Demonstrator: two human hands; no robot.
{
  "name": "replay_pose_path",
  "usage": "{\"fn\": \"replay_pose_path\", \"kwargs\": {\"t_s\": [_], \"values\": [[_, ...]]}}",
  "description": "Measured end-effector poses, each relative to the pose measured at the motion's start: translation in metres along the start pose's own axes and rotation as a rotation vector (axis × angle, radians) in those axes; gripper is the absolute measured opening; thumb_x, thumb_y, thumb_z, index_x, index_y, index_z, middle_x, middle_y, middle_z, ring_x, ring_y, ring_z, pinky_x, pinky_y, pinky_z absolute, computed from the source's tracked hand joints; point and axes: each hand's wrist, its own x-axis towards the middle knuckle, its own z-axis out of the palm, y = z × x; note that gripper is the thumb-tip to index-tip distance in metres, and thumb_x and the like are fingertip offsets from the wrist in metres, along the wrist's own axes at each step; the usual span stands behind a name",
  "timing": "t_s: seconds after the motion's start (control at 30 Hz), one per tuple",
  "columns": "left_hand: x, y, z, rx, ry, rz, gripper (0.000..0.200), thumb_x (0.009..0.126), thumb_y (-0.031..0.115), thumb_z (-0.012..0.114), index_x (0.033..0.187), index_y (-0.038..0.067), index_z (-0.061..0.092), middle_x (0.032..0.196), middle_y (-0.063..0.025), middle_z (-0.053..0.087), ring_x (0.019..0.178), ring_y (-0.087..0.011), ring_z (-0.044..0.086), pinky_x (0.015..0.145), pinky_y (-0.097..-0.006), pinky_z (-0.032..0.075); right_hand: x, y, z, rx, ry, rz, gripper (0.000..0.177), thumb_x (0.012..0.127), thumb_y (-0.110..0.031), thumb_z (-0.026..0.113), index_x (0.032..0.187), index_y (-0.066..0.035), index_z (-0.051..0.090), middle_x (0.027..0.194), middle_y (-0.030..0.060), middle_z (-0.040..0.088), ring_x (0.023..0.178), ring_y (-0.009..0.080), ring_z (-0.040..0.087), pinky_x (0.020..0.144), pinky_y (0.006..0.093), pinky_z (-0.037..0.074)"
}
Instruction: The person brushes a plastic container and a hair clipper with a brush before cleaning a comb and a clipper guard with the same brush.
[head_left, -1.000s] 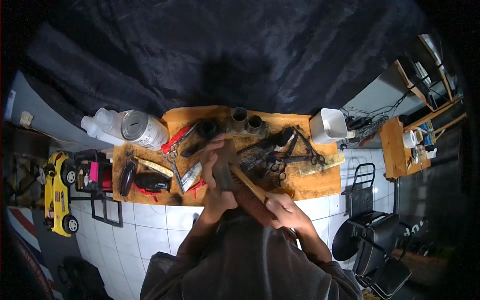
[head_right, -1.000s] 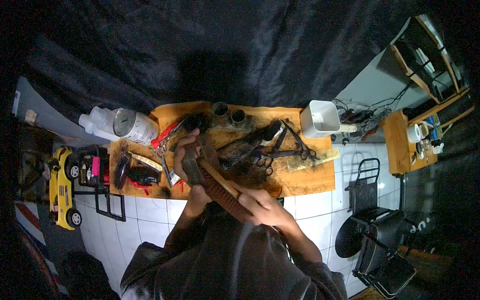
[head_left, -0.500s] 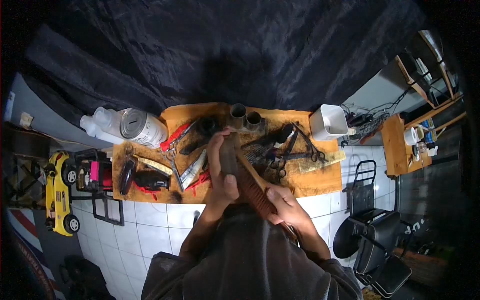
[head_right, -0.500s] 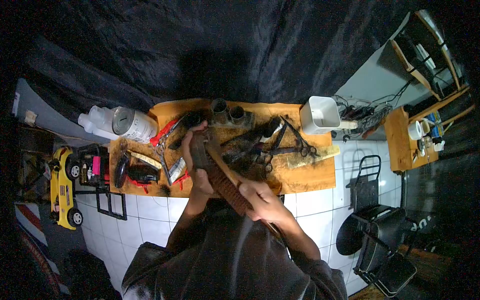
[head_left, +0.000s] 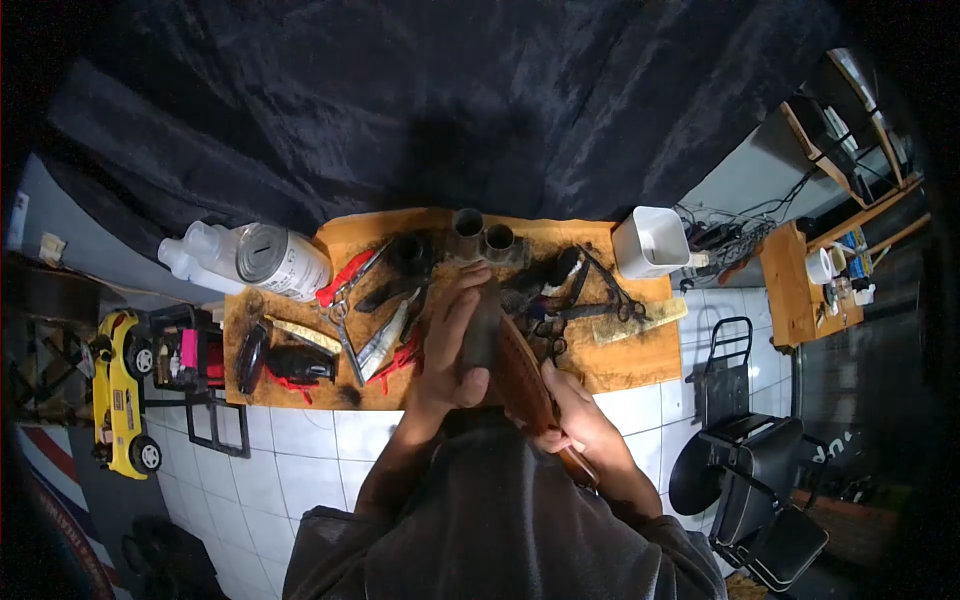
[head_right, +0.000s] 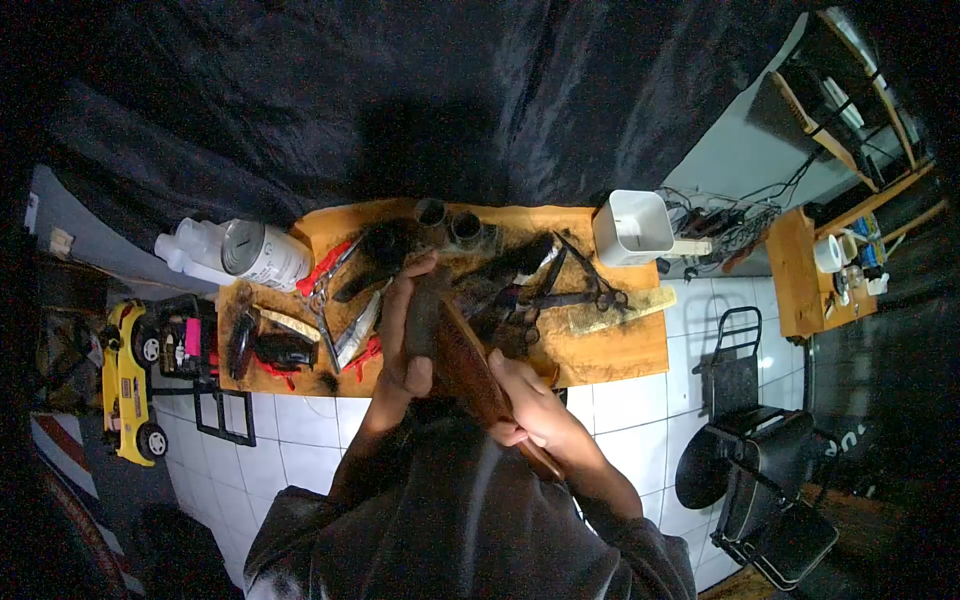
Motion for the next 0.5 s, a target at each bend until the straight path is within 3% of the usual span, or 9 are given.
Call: {"fn": "replay_pose_path", "kwargs": {"t_s": [0.1,0.17,0.3,0.4,0.5], "values": [[-0.012,-0.010,0.007,-0.170,0.198,-0.087,0.079,0.091,0.048,0.047,0.149,0.002,0.019,0.138,-0.0263,0.040,0.125,-0.0377,0.043,0.106,-0.0465,0.033,0.005,0.008,-0.014,-0.116,-0.152,-0.134,0.041,0.105,-0.035,0.035,0.112,0.000,0.056,0.059,0.0064,0.052,0.042,0.0141,0.046,0.040,0.0272,0.038],[-0.009,-0.003,0.000,-0.196,0.270,-0.240,0.082,0.092,0.052,0.046,0.150,0.002,0.016,0.139,-0.0246,0.040,0.124,-0.0351,0.044,0.105,-0.0440,0.035,0.006,0.009,-0.006,-0.501,-0.079,-0.369,0.041,0.103,-0.032,0.041,0.125,0.002,0.051,0.077,0.0131,0.063,0.060,0.0223,0.059,0.056,0.0320,0.049],[0.001,0.014,-0.004,-0.352,0.379,-0.520,0.083,0.093,0.060,0.040,0.148,0.002,0.020,0.135,-0.0195,0.045,0.123,-0.0290,0.047,0.103,-0.0394,0.038,0.013,0.011,-0.013,-1.010,-0.006,-0.783,0.052,0.096,-0.024,0.056,0.139,0.001,0.042,0.117,0.0191,0.065,0.099,0.0358,0.066,0.089,0.0393,0.050],[0.009,0.024,-0.004,-0.581,0.507,-0.740,0.079,0.094,0.062,0.036,0.147,0.005,0.026,0.132,-0.0164,0.049,0.122,-0.0270,0.049,0.101,-0.0383,0.041,0.011,0.009,-0.018,-1.209,0.120,-0.756,0.050,0.090,-0.023,0.064,0.135,-0.005,0.052,0.124,0.0221,0.060,0.099,0.0397,0.065,0.088,0.0418,0.052],[0.009,0.026,-0.008,-0.780,0.568,-0.856,0.072,0.095,0.059,0.033,0.146,0.008,0.030,0.130,-0.0151,0.052,0.121,-0.0286,0.050,0.097,-0.0394,0.044,0.010,-0.001,-0.013,-1.410,0.295,-0.894,0.053,0.080,-0.015,0.072,0.130,-0.004,0.057,0.082,0.0156,0.060,0.069,0.0306,0.057,0.068,0.0386,0.050]]}}
